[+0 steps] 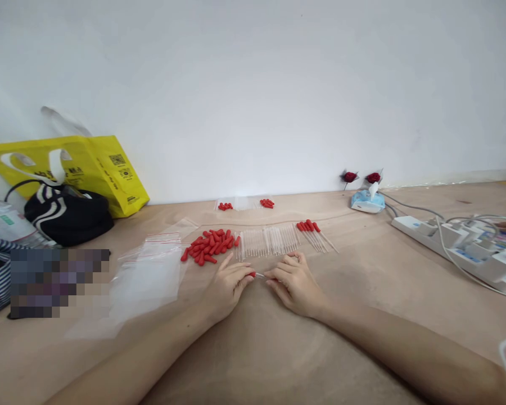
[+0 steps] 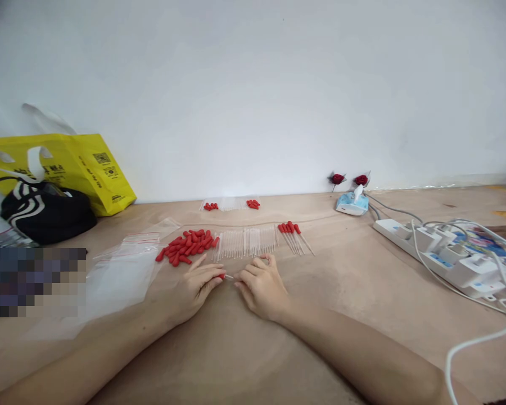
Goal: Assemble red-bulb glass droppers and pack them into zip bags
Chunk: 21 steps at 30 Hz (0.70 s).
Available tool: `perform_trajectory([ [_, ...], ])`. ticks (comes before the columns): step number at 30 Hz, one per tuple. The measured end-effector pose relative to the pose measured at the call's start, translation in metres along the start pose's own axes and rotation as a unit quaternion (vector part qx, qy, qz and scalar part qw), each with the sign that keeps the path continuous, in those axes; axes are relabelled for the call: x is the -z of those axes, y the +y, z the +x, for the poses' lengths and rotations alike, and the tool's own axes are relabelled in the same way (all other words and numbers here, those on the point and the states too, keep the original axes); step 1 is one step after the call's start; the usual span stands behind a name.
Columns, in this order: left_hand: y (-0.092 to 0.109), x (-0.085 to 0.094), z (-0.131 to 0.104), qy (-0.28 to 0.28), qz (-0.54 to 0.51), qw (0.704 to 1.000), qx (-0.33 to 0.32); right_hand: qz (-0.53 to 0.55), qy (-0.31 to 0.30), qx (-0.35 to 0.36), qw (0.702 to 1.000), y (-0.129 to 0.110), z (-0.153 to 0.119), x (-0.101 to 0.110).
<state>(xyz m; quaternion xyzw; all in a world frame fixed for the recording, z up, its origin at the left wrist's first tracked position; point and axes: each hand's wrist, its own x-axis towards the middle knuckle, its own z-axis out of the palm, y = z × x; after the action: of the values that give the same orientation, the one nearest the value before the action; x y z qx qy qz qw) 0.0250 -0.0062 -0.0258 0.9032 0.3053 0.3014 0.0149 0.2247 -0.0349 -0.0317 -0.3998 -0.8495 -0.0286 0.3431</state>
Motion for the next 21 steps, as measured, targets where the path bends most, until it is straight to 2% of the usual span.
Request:
perform_trajectory([
  [7, 0.0048, 0.0016, 0.0005, 0.012, -0.019, 1.0, -0.001, 0.015, -0.007, 0.031, 0.999, 0.0003, 0.001, -0.0004],
  [15, 0.0088, 0.0056, 0.0013, -0.033, -0.049, 0.998, -0.011, -0.032, 0.001, 0.105, 0.994, 0.0047, 0.0021, 0.0023],
  [21, 0.0071, 0.0023, 0.0001, -0.001, -0.034, 0.999, -0.042, 0.0, -0.015, 0.066, 0.998, 0.0009, 0.0035, 0.0005],
])
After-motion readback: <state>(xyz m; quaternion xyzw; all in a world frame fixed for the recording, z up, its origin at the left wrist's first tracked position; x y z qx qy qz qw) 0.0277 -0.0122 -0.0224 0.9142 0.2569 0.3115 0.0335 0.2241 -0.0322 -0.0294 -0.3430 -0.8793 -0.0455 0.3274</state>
